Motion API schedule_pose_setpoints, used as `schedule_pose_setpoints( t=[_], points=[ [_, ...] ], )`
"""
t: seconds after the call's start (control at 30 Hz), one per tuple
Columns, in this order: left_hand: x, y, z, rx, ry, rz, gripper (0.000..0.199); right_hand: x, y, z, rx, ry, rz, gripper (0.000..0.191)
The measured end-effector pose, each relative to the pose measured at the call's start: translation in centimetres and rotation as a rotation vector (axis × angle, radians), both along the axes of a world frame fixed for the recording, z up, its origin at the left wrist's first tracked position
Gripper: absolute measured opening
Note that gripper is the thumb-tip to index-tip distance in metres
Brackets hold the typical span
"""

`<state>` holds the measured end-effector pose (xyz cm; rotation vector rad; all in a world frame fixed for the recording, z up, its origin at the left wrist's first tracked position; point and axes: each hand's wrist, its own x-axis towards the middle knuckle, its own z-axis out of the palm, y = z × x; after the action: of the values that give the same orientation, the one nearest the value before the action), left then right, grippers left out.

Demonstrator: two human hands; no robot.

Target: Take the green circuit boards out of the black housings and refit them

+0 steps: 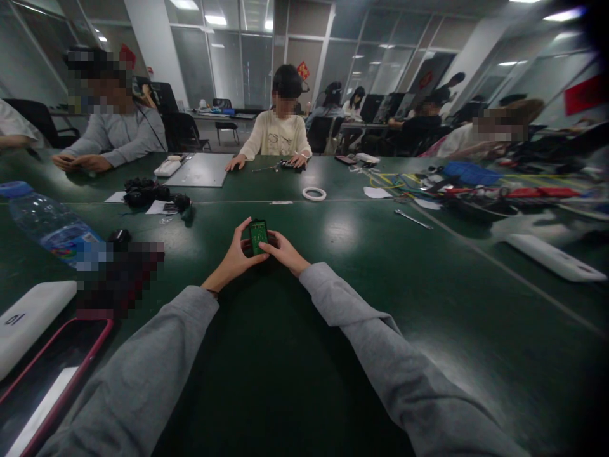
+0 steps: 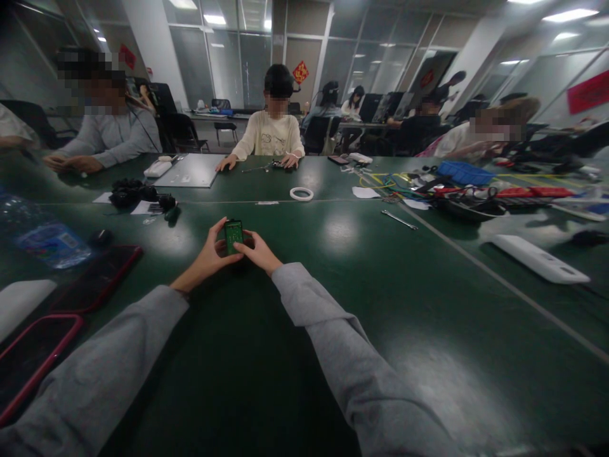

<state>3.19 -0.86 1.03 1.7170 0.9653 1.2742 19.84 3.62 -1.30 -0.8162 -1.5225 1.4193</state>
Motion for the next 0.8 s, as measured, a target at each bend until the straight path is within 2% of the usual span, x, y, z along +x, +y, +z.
schedule_pose_setpoints(
  t=[0.3,0.53,0.8],
  points=[
    [-0.1,0.5,-0.9,0.031,-0.007,0.019,0.098,-0.2,-0.4,0.4,-0.01,0.031,-0.032,0.057],
    [-0.7,1.4,-2.1,-0.122,-0.054,0.034,0.091,-0.1,-0.6,0.5,0.026,0.04,-0.136,0.058],
    [-0.7,1.4,-1.9,-0.172,-0.108,0.037,0.077,0.1,-0.4,0.1,0.079,0.029,-0.164,0.058]
  ],
)
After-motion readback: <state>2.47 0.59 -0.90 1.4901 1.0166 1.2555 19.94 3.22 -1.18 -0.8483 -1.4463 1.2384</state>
